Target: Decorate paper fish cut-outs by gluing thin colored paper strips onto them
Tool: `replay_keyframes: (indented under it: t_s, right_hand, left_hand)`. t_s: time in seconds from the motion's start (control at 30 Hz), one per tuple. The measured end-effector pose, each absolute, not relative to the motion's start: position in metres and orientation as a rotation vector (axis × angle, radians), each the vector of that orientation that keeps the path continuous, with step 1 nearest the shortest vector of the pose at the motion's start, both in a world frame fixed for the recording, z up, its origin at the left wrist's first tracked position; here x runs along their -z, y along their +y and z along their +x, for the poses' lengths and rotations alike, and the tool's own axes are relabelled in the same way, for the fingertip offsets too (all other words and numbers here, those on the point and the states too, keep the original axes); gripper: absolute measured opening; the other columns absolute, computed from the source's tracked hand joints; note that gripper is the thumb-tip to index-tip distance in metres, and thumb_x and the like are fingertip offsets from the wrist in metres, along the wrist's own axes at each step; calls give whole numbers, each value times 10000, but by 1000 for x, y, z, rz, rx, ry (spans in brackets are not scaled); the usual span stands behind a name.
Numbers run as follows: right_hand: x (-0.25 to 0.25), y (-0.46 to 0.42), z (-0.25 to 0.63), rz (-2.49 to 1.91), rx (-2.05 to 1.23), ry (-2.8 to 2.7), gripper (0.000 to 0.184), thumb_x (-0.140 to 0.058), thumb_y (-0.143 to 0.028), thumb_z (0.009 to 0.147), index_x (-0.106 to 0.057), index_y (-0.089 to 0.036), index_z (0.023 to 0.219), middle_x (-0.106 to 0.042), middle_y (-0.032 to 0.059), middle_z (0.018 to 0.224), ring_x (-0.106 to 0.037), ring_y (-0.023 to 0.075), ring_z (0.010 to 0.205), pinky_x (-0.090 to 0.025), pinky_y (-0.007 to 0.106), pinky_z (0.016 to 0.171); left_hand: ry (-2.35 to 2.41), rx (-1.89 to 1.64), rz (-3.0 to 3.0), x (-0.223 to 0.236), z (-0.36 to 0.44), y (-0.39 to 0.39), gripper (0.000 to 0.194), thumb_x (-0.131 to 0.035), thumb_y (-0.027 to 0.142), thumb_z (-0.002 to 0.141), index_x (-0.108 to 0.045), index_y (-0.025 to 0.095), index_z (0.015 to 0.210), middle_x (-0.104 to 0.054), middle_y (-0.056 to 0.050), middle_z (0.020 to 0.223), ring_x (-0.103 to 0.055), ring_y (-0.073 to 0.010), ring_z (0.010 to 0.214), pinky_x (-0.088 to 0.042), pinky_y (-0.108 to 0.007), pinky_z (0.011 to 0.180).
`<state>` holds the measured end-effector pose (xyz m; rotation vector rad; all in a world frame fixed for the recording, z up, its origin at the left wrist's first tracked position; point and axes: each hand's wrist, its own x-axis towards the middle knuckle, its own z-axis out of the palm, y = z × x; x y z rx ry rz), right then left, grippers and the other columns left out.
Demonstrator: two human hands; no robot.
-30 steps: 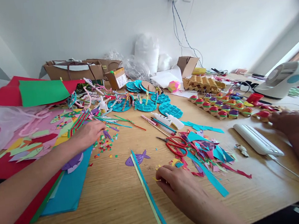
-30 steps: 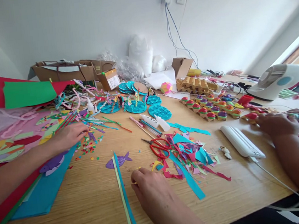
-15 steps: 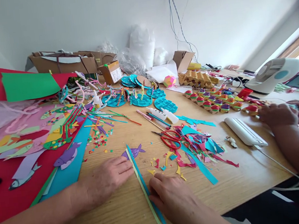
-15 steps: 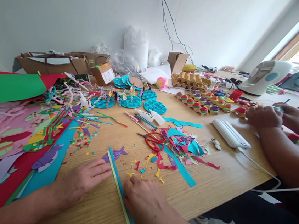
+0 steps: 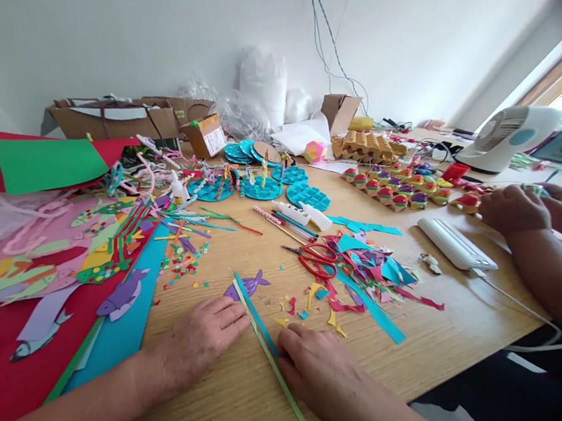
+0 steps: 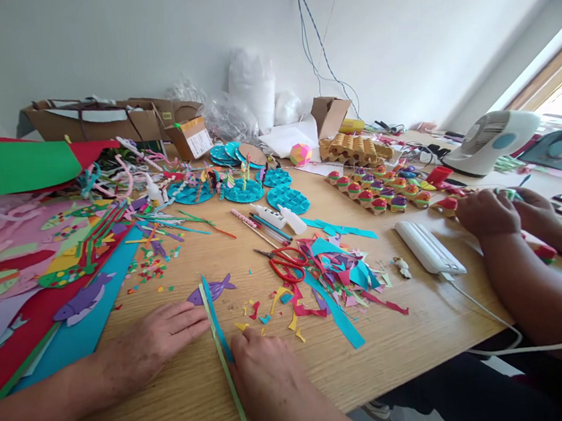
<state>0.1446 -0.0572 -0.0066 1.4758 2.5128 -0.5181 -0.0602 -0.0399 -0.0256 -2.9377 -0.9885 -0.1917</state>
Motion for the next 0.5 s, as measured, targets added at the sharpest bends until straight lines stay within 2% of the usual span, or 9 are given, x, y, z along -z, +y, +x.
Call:
replay_keyframes:
  t_s: [0.3,0.5]
  right_hand:
    - [11,-57,147,1529,553,2572,196,-403,-178,824,-599,-188,825,-649,46,828,-612,171,710,-317,245,556]
    - [8,-54,147,1550,583,2548,178,-408,-153,810,-582,-187,792,-653,35,786,-607,155,682,-287,239,533]
  left_hand:
    - [-1057,226,-2960,25,-61,-42,303,-369,94,854,-568,186,1062,-602,-50,1089,-520,-169,1007,-412,-280,896]
    - [-990,389,-2973,29,-68,-42,291,-351,75,845,-583,160,1001,-600,-72,1040,-524,-174,975,-427,-284,886]
